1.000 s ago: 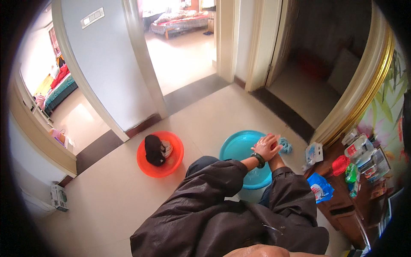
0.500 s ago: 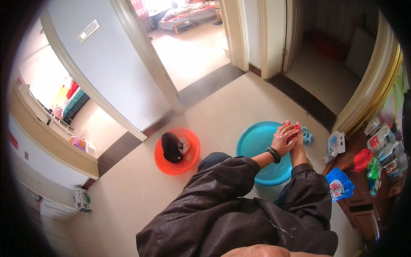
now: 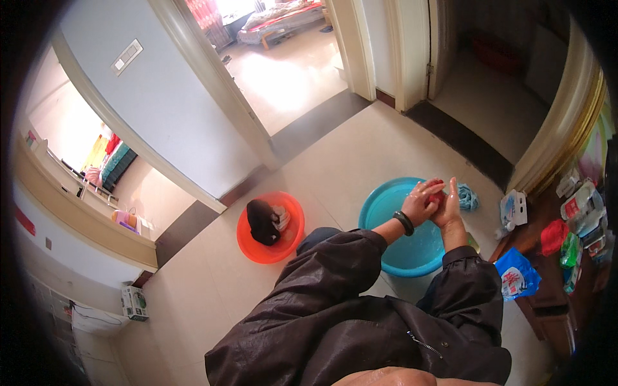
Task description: The person washes a dark garment and a red cloth by hand in a blue basin of water, rinsing and wringing each item. They place the dark garment into an orange basin and continue washing the red cloth, then carry the orange basin into an adjacent room.
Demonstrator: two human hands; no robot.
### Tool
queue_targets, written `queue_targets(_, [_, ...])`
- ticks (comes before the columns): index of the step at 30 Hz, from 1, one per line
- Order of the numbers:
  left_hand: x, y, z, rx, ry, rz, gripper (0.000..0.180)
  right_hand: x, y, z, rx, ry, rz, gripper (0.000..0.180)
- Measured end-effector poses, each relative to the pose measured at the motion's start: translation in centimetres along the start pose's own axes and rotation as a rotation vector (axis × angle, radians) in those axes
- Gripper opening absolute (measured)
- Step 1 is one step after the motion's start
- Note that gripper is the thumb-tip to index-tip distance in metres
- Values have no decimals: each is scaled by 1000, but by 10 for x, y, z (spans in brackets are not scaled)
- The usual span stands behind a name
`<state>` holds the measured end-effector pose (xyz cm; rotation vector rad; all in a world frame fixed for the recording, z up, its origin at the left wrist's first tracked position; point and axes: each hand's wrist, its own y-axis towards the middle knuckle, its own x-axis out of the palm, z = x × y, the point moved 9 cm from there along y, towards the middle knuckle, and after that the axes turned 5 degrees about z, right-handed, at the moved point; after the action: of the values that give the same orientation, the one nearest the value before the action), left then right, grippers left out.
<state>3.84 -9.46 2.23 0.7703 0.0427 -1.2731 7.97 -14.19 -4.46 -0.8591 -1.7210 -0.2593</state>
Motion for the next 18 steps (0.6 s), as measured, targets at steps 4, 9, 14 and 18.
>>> queue_targets(4, [3, -11, 42, 182, 241, 59, 56, -17, 3, -23, -173, -35, 165, 36])
queue_targets(9, [6, -3, 21, 168, 249, 87, 36, -26, 3, -7, -237, -240, 200, 34])
queue_targets(14, [11, 4, -15, 22, 166, 148, 23, 2, -4, -2, -471, -837, 333, 32])
queue_targets(18, [7, 7, -35, -175, -142, 257, 23, 33, -16, -7, -666, -1525, 502, 31])
